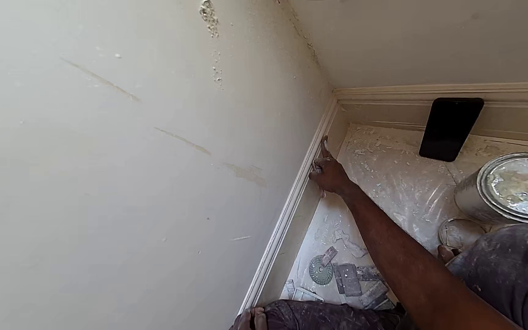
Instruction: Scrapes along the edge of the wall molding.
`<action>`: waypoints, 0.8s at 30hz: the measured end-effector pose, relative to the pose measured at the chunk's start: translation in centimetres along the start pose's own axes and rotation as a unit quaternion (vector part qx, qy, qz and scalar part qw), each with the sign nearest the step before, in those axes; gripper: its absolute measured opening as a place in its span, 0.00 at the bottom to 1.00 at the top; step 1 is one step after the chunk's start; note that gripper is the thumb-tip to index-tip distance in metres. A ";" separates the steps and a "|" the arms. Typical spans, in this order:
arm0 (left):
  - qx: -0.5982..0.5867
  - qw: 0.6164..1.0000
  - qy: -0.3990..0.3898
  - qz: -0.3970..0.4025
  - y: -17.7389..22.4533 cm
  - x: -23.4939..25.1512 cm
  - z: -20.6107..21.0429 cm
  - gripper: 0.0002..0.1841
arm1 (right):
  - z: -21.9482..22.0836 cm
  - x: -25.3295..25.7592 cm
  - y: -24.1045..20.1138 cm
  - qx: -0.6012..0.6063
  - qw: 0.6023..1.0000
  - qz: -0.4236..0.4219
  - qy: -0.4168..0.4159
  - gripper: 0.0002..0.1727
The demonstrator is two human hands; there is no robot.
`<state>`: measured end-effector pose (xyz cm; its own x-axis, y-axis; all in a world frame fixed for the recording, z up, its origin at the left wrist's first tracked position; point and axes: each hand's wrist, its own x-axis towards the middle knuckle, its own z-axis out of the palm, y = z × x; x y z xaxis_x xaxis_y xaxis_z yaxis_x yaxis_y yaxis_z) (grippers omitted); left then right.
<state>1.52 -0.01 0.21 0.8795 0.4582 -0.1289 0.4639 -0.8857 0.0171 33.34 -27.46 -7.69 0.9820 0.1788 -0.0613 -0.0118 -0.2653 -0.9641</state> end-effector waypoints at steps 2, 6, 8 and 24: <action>-0.006 1.000 0.002 -0.001 -0.1 -0.3 0.0 0.20 | 1.6 -1.2 -0.4 0.011 1.000 0.006 -0.013 0.15; -0.008 1.000 0.010 -0.016 -0.2 -0.4 0.1 0.20 | 4.8 -4.3 -1.3 0.034 0.999 0.014 -0.032 0.15; -0.007 1.000 0.017 -0.019 -0.2 -0.4 0.3 0.21 | 6.3 -6.0 -1.7 0.038 0.998 0.015 -0.057 0.15; 0.002 0.999 0.037 -0.035 0.0 -1.7 -0.2 0.20 | 14.8 -18.9 -2.7 -0.050 0.956 -0.142 -0.253 0.18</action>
<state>0.09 -0.79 0.57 0.8500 0.5238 -0.0557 0.5249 -0.8511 0.0061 12.03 -16.12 -7.74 0.7257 0.6856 0.0575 0.2845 -0.2229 -0.9324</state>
